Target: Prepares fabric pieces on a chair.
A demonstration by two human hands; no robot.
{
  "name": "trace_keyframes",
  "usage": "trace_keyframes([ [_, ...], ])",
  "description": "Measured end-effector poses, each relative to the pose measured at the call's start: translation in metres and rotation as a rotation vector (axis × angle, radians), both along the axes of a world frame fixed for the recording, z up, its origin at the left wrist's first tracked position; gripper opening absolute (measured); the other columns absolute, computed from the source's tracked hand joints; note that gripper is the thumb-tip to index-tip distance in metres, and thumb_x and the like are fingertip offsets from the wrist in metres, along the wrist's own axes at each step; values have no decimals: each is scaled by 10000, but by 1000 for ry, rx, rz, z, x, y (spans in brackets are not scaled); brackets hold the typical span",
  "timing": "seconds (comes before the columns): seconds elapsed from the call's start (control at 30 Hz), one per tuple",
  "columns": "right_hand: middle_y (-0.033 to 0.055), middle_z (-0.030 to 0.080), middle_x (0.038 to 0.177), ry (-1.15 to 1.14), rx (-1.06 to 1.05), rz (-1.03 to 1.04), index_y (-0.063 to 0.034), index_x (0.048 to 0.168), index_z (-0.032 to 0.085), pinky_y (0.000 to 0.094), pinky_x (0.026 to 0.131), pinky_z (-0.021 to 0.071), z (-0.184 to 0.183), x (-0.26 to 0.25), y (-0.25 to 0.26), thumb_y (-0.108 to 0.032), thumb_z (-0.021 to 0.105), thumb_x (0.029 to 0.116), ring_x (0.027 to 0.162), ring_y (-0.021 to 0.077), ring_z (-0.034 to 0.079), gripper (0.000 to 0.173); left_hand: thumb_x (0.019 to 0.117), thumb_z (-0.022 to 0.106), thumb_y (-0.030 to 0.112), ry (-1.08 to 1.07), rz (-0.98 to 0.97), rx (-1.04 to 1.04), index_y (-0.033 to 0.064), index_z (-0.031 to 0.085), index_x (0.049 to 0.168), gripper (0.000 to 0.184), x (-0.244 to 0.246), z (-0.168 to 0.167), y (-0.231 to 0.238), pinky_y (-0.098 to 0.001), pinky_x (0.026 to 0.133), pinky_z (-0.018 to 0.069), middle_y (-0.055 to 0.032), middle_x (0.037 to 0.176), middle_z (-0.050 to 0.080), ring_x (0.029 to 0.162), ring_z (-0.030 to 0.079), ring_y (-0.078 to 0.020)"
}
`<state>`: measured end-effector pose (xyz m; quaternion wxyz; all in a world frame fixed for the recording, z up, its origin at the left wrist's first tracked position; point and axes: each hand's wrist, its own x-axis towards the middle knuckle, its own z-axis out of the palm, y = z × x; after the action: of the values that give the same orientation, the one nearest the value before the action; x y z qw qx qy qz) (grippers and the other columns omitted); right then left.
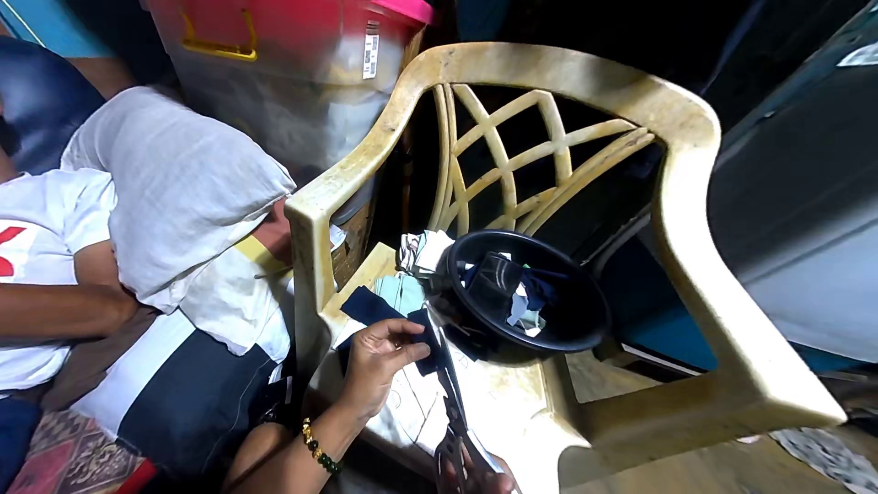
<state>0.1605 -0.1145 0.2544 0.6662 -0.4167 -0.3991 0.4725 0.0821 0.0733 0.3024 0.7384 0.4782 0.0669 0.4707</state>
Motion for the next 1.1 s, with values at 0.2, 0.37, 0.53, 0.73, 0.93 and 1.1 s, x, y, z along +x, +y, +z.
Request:
trace_keyframes([
  [0.2,-118,643,782,-7,98,98,-227,1062,664,157,542,495,-11,8,4,-805,464,870,606,-39,581,641,764,706,-187,54,-69,34,14,756,964,288,-4,1,1,-248,799,612,3,932,759,833,715,-62],
  [0.37,-135,593,746,-9,85,82,-245,1004,639,138,478,436,-10,7,6,-851,463,826,551,-59,514,656,746,718,-185,50,-50,54,18,760,972,306,-2,-1,1,-242,797,609,14,941,759,841,712,-54],
  [0.53,-148,575,655,27,51,-35,-229,911,659,133,426,404,-4,-1,5,-783,547,839,491,-67,491,569,748,715,-189,47,-47,38,9,764,973,303,-1,0,0,-238,790,607,4,936,760,824,709,-57],
  [0.73,-150,549,589,11,-66,-118,-237,824,653,149,390,398,8,-6,2,-675,620,868,436,-54,468,441,747,713,-194,51,-55,40,8,763,968,303,-1,-1,1,-240,778,611,6,925,761,809,711,-57],
  [0.93,-131,601,702,6,23,4,-237,946,649,154,475,454,-4,2,6,-824,475,830,532,-46,530,622,737,726,-191,64,-77,41,4,763,971,307,-2,-2,0,-235,794,607,5,931,760,827,711,-55],
  [1.1,-158,557,613,-6,0,-89,-243,870,648,137,397,397,-2,0,6,-783,556,827,454,-68,478,549,745,707,-198,77,-81,35,1,753,967,301,-2,-1,0,-234,797,607,11,927,756,832,711,-51],
])
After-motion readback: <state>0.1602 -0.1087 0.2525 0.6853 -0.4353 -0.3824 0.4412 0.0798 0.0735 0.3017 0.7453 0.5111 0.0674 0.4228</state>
